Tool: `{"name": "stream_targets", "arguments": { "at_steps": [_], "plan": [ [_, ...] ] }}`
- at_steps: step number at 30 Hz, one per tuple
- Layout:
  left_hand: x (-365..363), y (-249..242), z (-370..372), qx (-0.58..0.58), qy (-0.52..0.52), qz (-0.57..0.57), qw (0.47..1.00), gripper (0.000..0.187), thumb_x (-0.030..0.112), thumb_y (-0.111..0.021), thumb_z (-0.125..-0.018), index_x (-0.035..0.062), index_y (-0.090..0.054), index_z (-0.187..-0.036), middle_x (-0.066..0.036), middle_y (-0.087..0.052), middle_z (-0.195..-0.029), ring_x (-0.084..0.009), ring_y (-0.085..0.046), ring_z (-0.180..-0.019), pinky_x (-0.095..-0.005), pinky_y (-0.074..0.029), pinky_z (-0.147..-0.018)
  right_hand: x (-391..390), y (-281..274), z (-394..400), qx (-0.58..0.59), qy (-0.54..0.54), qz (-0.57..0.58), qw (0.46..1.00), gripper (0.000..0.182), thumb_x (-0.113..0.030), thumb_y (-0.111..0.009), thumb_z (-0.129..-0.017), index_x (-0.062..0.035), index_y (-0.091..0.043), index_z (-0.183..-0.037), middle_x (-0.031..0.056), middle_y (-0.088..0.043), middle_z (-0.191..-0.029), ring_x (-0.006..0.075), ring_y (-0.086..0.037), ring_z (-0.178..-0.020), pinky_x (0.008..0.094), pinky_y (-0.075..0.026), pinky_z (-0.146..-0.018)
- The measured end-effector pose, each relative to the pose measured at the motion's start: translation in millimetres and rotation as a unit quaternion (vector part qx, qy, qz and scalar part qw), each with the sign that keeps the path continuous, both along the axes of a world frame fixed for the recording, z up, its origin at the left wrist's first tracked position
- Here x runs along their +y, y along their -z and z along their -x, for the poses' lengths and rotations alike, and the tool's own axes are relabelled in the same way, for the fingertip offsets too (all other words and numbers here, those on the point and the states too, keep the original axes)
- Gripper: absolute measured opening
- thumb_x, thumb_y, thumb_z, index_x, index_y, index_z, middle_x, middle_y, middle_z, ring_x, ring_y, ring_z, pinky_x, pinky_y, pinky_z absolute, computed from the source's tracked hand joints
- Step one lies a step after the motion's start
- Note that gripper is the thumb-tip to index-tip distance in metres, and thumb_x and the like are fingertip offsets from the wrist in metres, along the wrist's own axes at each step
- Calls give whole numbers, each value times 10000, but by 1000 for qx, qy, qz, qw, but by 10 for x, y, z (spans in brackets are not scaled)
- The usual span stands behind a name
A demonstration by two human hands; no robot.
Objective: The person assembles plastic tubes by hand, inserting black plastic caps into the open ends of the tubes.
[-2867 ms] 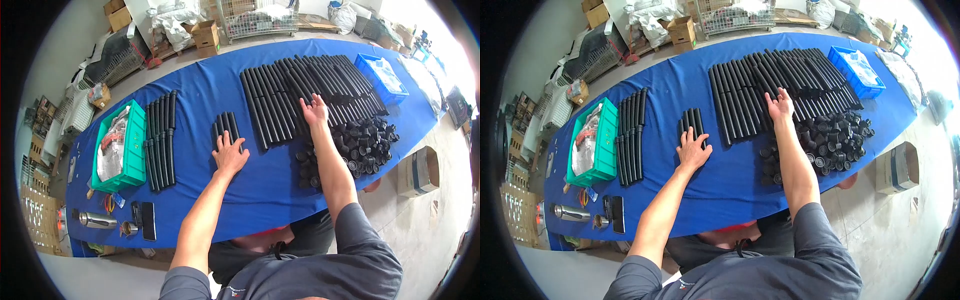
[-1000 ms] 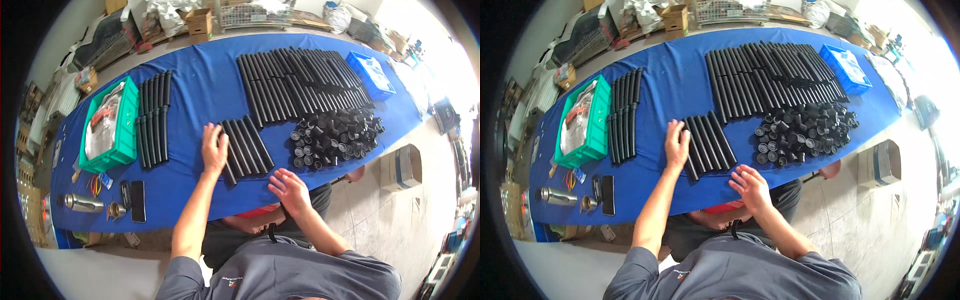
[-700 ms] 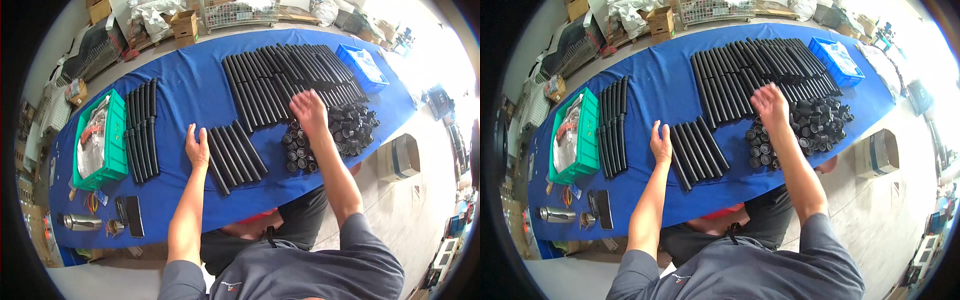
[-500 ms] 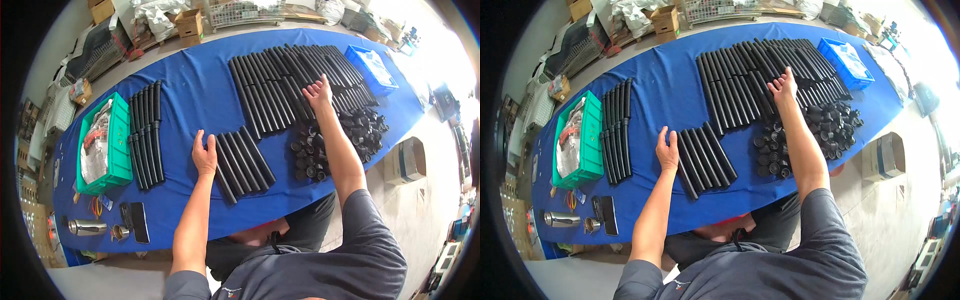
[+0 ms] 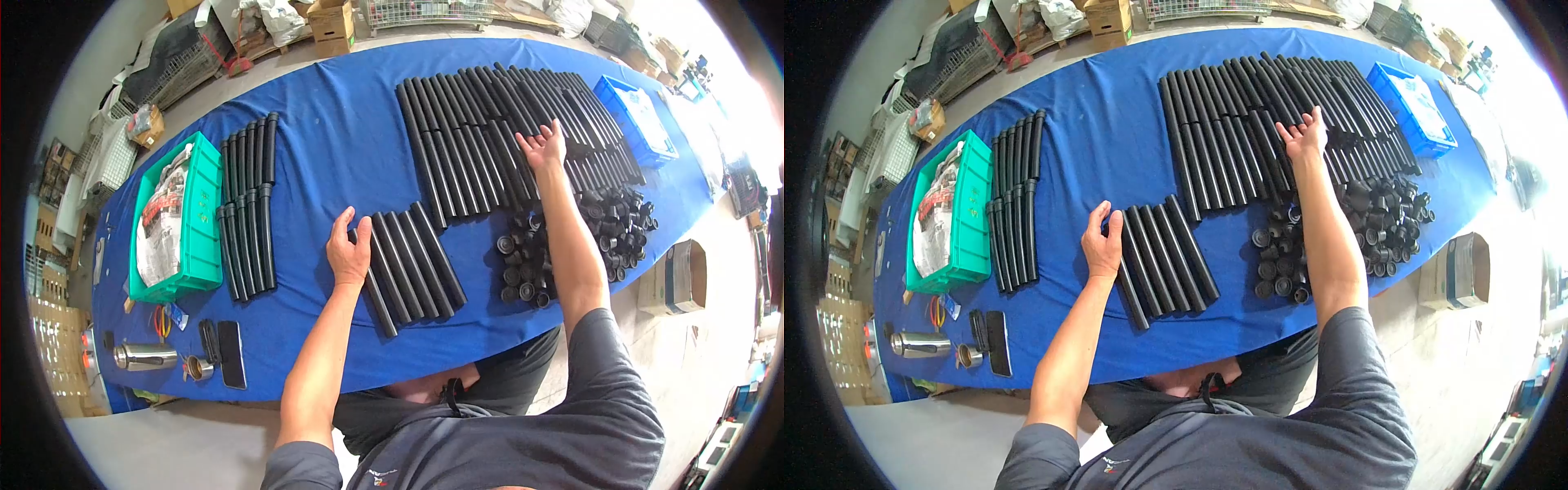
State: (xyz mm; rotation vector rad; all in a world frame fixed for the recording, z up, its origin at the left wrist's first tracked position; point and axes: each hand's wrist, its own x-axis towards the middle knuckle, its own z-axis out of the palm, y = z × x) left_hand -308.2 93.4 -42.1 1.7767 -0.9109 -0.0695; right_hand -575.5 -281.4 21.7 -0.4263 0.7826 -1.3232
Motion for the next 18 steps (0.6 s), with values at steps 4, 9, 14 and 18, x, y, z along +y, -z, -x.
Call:
{"name": "stream_targets", "arguments": {
  "at_steps": [4, 9, 14, 18],
  "plan": [
    [-16, 12, -20, -9, -3, 3, 1000, 535, 433, -682, -972, -20, -662, -1256, -197, -717, -1226, -344, -680, -1176, -411, -523, -1012, -159, 109, -32, -69, -2, 7, 998, 667, -378, -594, -1042, 68, -348, -1472, 240, 124, -1684, 426, 67, -1572, 708, -399, -1124],
    [-11, 2, 11, -9, -4, 5, 1000, 507, 417, -678, -976, -11, -662, -1248, -199, -720, -1214, -346, -685, -1158, -419, -528, -999, -353, 255, -59, -110, 20, 6, 994, 558, -325, -624, -1031, 55, -438, -1395, 239, -18, -1664, 411, -44, -1564, 666, -386, -1156],
    [4, 6, -16, 0, 3, 13, 1000, 473, 354, -677, -997, -38, -661, -1262, -219, -727, -1214, -313, -696, -1172, -385, -522, -1022, -337, 251, -83, -140, 11, 14, 990, 423, -271, -678, -998, 34, -548, -1260, 197, -217, -1607, 392, -136, -1541, 606, -310, -1222],
    [1, 14, -8, 37, -6, 45, 998, 480, 390, -669, -992, -23, -667, -1234, -215, -725, -1208, -352, -692, -1165, -415, -536, -995, -82, -69, -92, -128, 11, 31, 991, 349, -251, -694, -990, 20, -581, -1177, 190, -363, -1482, 386, -248, -1474, 618, -345, -1198]
  ]
}}
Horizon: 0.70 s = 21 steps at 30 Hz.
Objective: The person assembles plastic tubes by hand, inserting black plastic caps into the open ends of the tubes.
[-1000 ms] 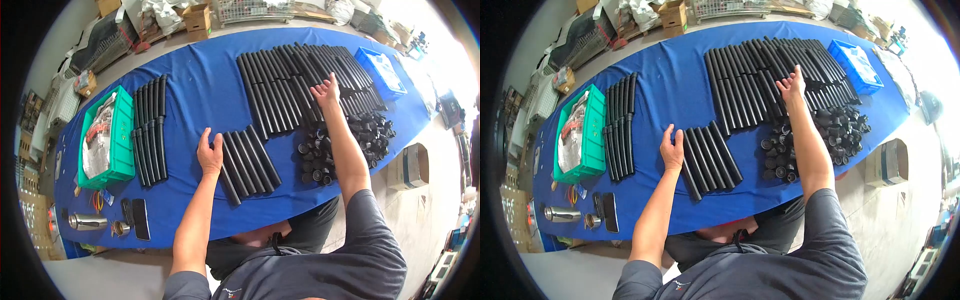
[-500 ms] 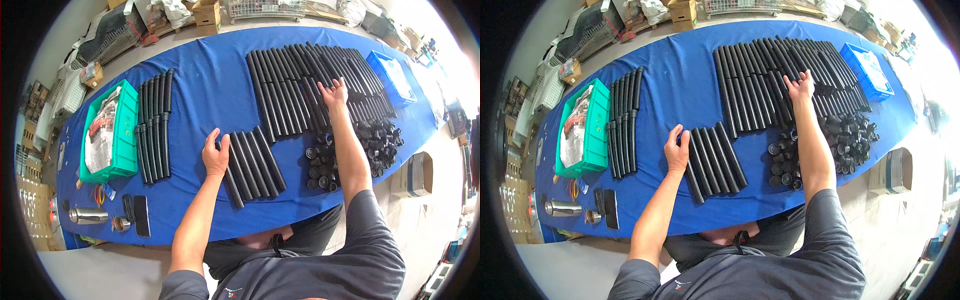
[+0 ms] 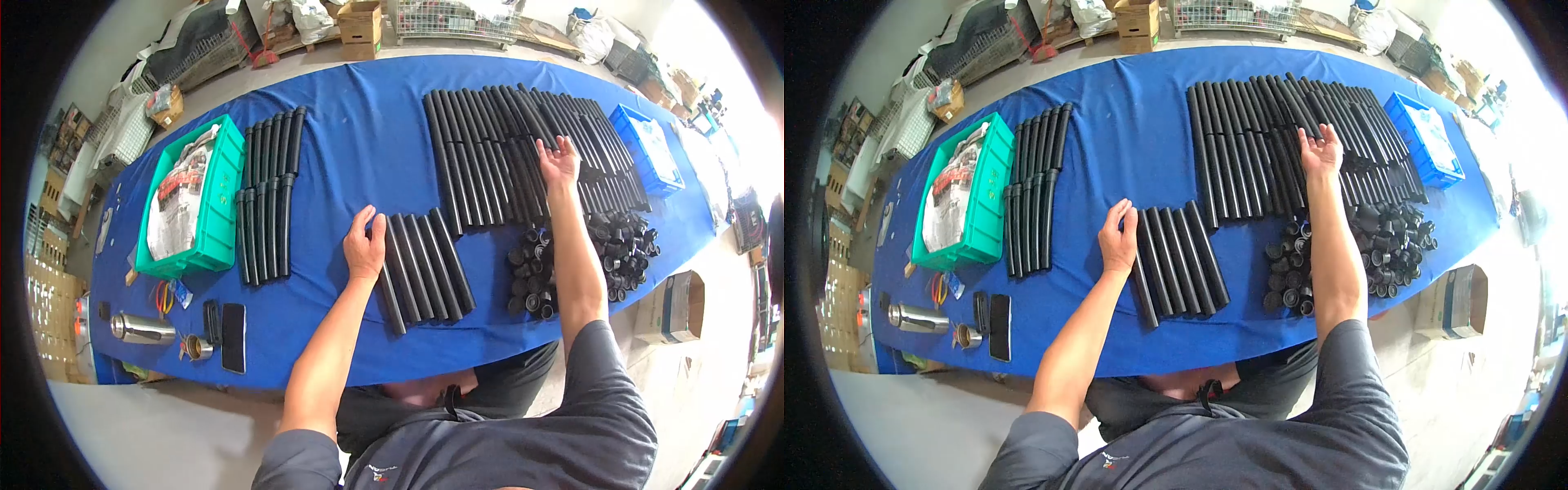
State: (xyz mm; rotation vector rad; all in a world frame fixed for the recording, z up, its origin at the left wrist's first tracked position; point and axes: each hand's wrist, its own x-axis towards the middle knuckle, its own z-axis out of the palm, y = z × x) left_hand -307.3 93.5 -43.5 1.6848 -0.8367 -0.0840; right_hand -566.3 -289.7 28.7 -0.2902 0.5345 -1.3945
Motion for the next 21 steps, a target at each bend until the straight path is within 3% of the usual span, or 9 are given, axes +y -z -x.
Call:
{"name": "stream_targets", "arguments": {
  "at_steps": [2, 4, 5, 8, 10, 14, 15, 18, 21],
  "plan": [
    [6, -22, -4, -11, 3, 17, 1000, 472, 401, -603, -1034, -22, -668, -1232, -222, -725, -1203, -354, -691, -1163, -416, -533, -992, 168, -160, 25, -16, -18, 16, 1000, 268, -243, -674, -1005, -2, -592, -1086, 137, -499, -1256, 351, -387, -1297, 610, -368, -1190],
    [26, -24, -41, -8, -9, 25, 1000, 460, 394, -569, -1054, -23, -676, -1215, -220, -729, -1186, -352, -694, -1152, -407, -529, -991, 423, -268, 97, -20, -55, 68, 996, 245, -227, -645, -1022, 2, -590, -1093, 138, -499, -1262, 322, -444, -1195, 604, -377, -1187],
    [38, -23, -28, 28, -18, 33, 999, 455, 388, -560, -1059, -25, -680, -1207, -213, -733, -1174, -342, -696, -1145, -398, -526, -993, 866, -572, 41, -25, -55, 17, 998, 221, -207, -622, -1031, 8, -597, -1071, 127, -536, -1194, 278, -470, -1082, 595, -381, -1190],
    [-40, 129, -151, 128, -9, 100, 987, 467, 388, -531, -1074, -32, -673, -1221, -190, -741, -1169, -289, -696, -1143, -372, -508, -1019, 1265, -383, 305, -127, -206, 84, 967, 218, -198, -631, -1023, 19, -621, -1022, 125, -648, -966, 288, -562, -912, 576, -366, -1210],
    [-38, 134, -185, 179, 5, 143, 973, 480, 394, -518, -1080, -37, -670, -1226, -183, -743, -1172, -274, -696, -1142, -367, -501, -1031, 1949, -475, 269, -126, -198, 72, 969, 215, -191, -625, -1022, 23, -632, -1008, 127, -684, -969, 293, -621, -934, 571, -385, -1190],
    [135, -105, -246, 385, 10, 209, 899, 651, 517, -520, -1060, -48, -542, -1383, -230, -634, -1357, -289, -593, -1304, -434, -462, -1088, 3033, -413, 110, -164, -264, 51, 949, 165, -159, -617, -1011, 2, -650, -997, 161, -700, -1070, 334, -628, -1166, 553, -428, -1144],
    [252, -167, -217, 376, -8, 204, 904, 709, 556, -514, -1052, -42, -492, -1432, -235, -583, -1420, -293, -556, -1347, -456, -456, -1101, 3288, -422, 65, -161, -279, 37, 946, 156, -153, -625, -1004, 0, -652, -1004, 170, -698, -1085, 338, -629, -1160, 545, -433, -1143],
    [656, -462, 187, 356, 35, 218, 908, 658, 493, -534, -1063, -45, -478, -1437, -218, -585, -1398, -330, -565, -1319, -478, -464, -1102, 3915, -359, -117, -127, -292, -21, 948, 157, -155, -646, -993, -2, -656, -1026, 171, -687, -1129, 337, -630, -1163, 517, -465, -1124],
    [915, -630, 604, 443, 69, 195, 872, 583, 414, -578, -1062, 32, -452, -1484, -139, -567, -1386, -281, -613, -1162, -447, -512, -996, 4380, -100, -334, -71, -293, -15, 953, 152, -120, -671, -981, -8, -635, -1077, 133, -659, -1136, 300, -632, -1158, 496, -503, -1087]
  ]
}}
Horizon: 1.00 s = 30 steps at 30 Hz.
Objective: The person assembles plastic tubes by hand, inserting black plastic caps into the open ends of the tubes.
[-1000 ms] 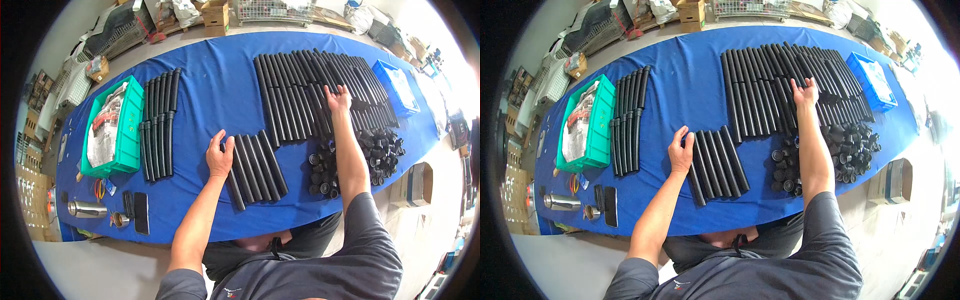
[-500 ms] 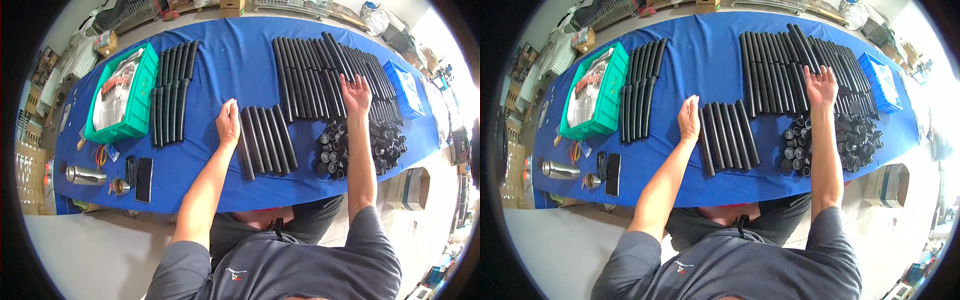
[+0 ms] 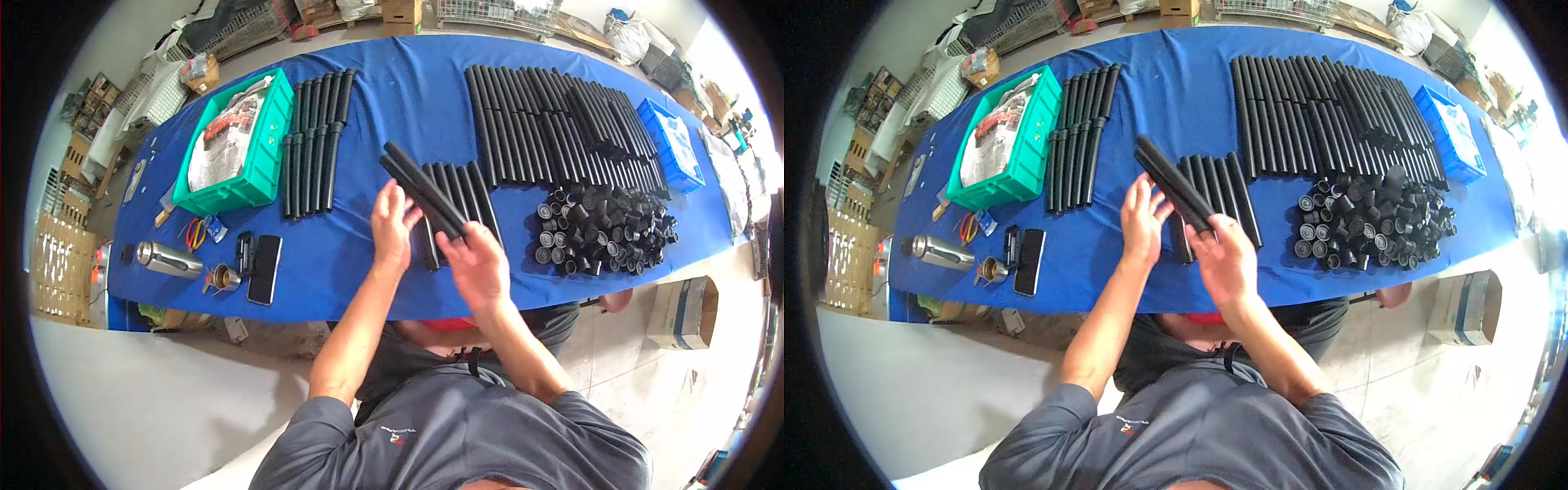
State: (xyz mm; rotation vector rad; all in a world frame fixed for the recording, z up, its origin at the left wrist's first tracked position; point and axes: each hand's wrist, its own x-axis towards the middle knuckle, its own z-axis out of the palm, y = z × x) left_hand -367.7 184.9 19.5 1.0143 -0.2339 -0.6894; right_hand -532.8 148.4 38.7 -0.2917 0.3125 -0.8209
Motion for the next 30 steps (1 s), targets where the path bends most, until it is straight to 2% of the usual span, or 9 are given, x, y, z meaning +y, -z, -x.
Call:
{"name": "stream_targets", "arguments": {
  "at_steps": [4, 7, 8, 12, 15, 19, 20, 24, 30],
  "plan": [
    [157, 156, -14, 0, -3, 28, 1000, 567, 111, -685, -993, 34, -431, -1494, -69, -588, -1229, -180, -622, -1106, -331, -525, -933, 469, 138, -177, 34, -38, 43, 998, 183, -75, -634, -998, 13, -627, -1158, 96, -639, -1190, 210, -617, -1158, 435, -480, -1102],
    [211, 214, -76, -46, -60, -20, 997, 631, 68, -718, -955, -4, -415, -1503, -89, -562, -1311, -170, -612, -1128, -331, -523, -940, 678, 50, -135, 83, -83, 56, 991, 348, -51, -588, -1004, 32, -579, -1341, 114, -638, -1227, 215, -629, -1142, 492, -433, -1160],
    [211, 241, -85, -26, -62, -20, 998, 643, 75, -707, -968, 3, -401, -1529, -85, -568, -1294, -173, -639, -1016, -321, -551, -842, 688, 189, -118, 63, -104, 80, 989, 420, -47, -573, -1009, 29, -533, -1421, 120, -639, -1263, 209, -624, -1170, 508, -425, -1166],
    [220, 240, -111, -5, -38, 7, 999, 604, 84, -638, -1021, 44, -381, -1566, -54, -613, -1150, -123, -623, -839, -291, -546, -645, 568, 92, -33, 51, -118, 52, 990, 515, -90, -594, -1023, 22, -450, -1504, 140, -606, -1334, 265, -595, -1275, 488, -489, -1100],
    [256, 166, -197, -65, -55, -112, 990, 526, 27, -581, -1032, 47, -440, -1538, -42, -626, -1062, -97, -631, -875, -276, -550, -640, 533, 38, 123, 67, -122, 51, 989, 510, -93, -592, -1026, 39, -450, -1497, 152, -600, -1353, 310, -601, -1281, 487, -505, -1082],
    [186, 424, -376, -251, -96, -205, 941, 514, -53, -550, -981, -35, -463, -1486, -118, -646, -1268, -177, -664, -1042, -309, -554, -905, 410, 86, 430, 94, -39, 69, 992, 441, -88, -592, -1025, 77, -522, -1428, 183, -587, -1411, 348, -575, -1326, 486, -499, -1090],
    [195, 419, -356, -288, -78, -245, 922, 520, -67, -566, -946, -68, -477, -1458, -160, -634, -1328, -216, -643, -1170, -328, -485, -1043, 361, 81, 548, 80, -30, 82, 993, 432, -107, -597, -1028, 77, -537, -1413, 187, -596, -1406, 355, -571, -1333, 497, -487, -1104],
    [62, 831, -334, -386, -90, -280, 874, 544, 11, -623, -921, -80, -503, -1444, -244, -561, -1456, -302, -576, -1328, -367, -415, -1154, 201, -27, 947, 58, 15, 96, 994, 394, -142, -609, -1030, 85, -576, -1350, 195, -627, -1358, 381, -590, -1311, 514, -482, -1107],
    [-114, 665, -88, -464, -74, -281, 837, 513, -34, -545, -886, -89, -538, -1396, -267, -531, -1477, -396, -502, -1389, -426, -375, -1199, 141, 1, 1521, 60, 82, 88, 991, 337, -120, -593, -1035, 52, -610, -1324, 165, -667, -1327, 346, -643, -1255, 485, -532, -1060]
  ]
}}
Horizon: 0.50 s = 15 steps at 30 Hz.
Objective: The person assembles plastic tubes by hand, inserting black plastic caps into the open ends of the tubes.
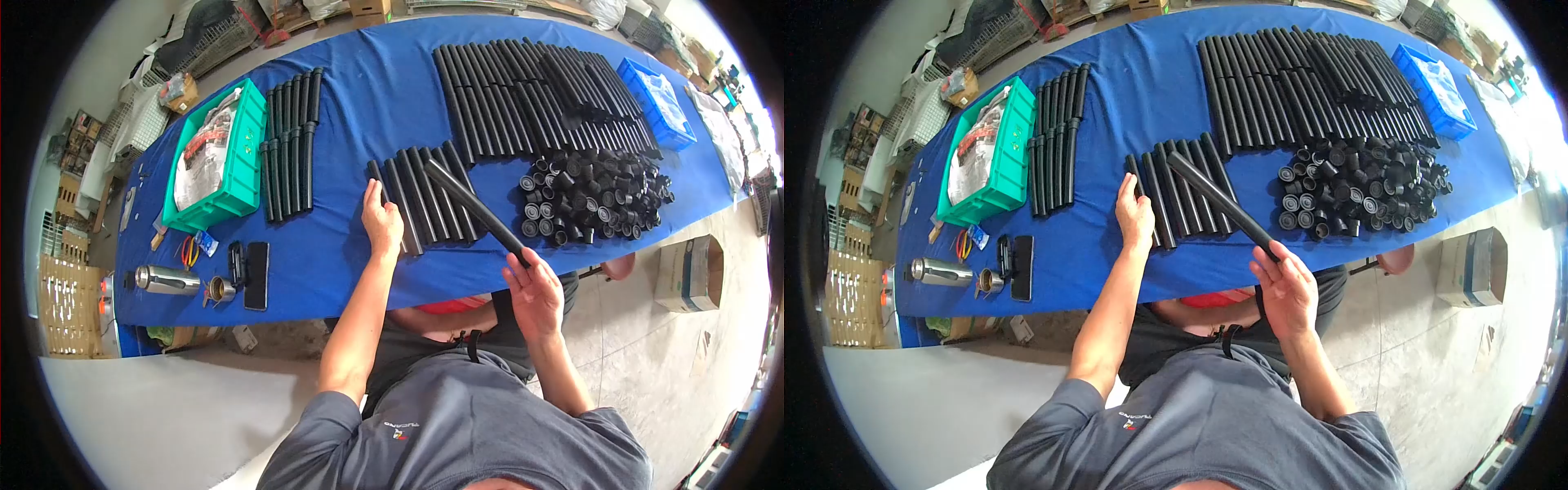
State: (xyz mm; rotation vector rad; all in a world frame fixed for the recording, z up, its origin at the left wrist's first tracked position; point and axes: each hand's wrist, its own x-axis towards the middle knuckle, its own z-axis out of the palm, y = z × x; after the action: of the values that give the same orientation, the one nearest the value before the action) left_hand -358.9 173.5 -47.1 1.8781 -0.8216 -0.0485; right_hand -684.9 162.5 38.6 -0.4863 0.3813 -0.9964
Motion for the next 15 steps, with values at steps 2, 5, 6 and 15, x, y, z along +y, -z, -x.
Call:
{"name": "stream_targets", "arguments": {
  "at_steps": [2, 5, 6, 15],
  "plan": [
    [-97, 38, 11, 79, 19, 41, 996, 550, -70, -512, -856, -94, -527, -1405, -259, -545, -1469, -361, -532, -1374, -408, -387, -1190, 31, 22, 128, 12, 20, -9, 1000, 325, -131, -602, -1032, 47, -621, -1303, 160, -674, -1317, 346, -651, -1242, 478, -536, -1053],
    [-236, -187, 69, 330, 39, 183, 925, 577, -85, -507, -849, -97, -504, -1426, -250, -542, -1477, -312, -538, -1378, -377, -389, -1186, 57, 80, 249, 20, 35, -30, 999, 310, -143, -616, -1027, 40, -634, -1277, 151, -682, -1306, 347, -661, -1225, 472, -537, -1051],
    [-225, -205, 43, 333, 47, 175, 926, 595, -100, -500, -855, -94, -482, -1450, -244, -534, -1486, -284, -520, -1398, -364, -378, -1194, 61, 95, 268, 20, 34, -33, 999, 308, -146, -620, -1025, 38, -637, -1271, 147, -685, -1301, 347, -663, -1220, 471, -537, -1051],
    [292, -117, -63, 355, 82, 142, 920, 486, 9, -564, -982, -65, -494, -1458, -230, -497, -1526, -323, -464, -1443, -411, -359, -1209, 105, 142, 277, 72, 27, -38, 996, 280, -162, -665, -1003, 41, -679, -1196, 158, -718, -1211, 333, -715, -1115, 446, -544, -1006]
  ]
}}
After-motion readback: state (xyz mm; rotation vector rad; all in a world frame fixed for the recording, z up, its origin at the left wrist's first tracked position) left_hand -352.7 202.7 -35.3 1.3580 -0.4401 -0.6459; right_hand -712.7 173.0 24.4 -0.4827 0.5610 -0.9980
